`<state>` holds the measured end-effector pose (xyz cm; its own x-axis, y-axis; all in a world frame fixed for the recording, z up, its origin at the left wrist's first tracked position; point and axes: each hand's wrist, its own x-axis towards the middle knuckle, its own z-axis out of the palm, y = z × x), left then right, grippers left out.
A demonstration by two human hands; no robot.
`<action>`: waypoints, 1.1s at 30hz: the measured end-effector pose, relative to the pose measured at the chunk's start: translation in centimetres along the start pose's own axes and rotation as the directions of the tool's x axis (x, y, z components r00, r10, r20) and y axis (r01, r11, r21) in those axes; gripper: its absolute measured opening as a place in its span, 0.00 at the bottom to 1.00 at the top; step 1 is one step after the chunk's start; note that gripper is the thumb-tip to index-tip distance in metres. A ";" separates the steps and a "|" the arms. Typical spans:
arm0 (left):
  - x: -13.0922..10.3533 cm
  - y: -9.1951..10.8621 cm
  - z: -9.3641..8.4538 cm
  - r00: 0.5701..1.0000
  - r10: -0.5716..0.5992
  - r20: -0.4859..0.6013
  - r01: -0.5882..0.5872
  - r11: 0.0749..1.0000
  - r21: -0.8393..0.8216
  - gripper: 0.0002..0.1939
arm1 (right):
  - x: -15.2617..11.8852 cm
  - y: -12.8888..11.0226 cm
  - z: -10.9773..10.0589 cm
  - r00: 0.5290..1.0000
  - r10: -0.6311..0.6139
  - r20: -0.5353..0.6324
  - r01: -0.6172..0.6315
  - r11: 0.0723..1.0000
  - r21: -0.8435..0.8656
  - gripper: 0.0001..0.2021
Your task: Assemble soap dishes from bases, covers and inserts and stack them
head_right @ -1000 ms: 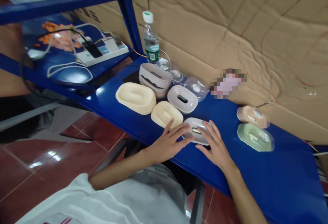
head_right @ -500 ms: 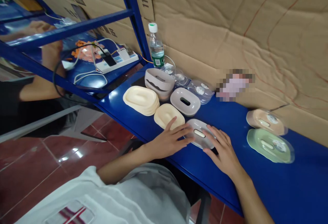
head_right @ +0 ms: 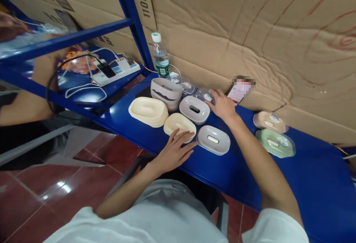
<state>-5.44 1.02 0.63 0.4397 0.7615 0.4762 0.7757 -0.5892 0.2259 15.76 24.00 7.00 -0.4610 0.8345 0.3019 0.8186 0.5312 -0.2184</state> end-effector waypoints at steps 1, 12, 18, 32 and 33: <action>-0.2 0.0 -0.1 1.000 0.001 -0.001 -0.001 1.000 -0.007 0.17 | 0.7 0.0 0.8 1.000 0.005 -0.008 -0.005 1.000 0.011 0.38; -0.7 -0.4 -0.3 0.999 -0.012 0.043 0.014 0.999 -0.043 0.19 | -8.6 -1.9 -4.9 0.943 0.075 -0.324 -0.038 0.992 0.120 0.24; -0.4 -0.2 -0.4 0.998 -0.019 0.058 0.022 0.998 -0.050 0.20 | -21.0 -4.8 -3.6 0.958 0.101 -0.268 -0.095 0.995 0.034 0.30; -0.4 -0.2 -0.3 0.997 -0.005 0.079 0.009 0.999 -0.047 0.22 | -23.3 -5.9 -0.1 0.994 0.007 -0.111 -0.010 1.000 -0.029 0.39; -0.4 -0.2 -0.3 0.997 -0.003 0.077 0.007 0.999 -0.053 0.22 | -23.5 -5.9 -0.2 0.994 0.008 -0.108 -0.010 1.000 -0.019 0.39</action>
<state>-5.93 0.72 0.65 0.4710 0.7815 0.4092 0.7534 -0.5977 0.2742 21.79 1.23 1.35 -0.4151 0.8178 0.3987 0.8293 0.5203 -0.2038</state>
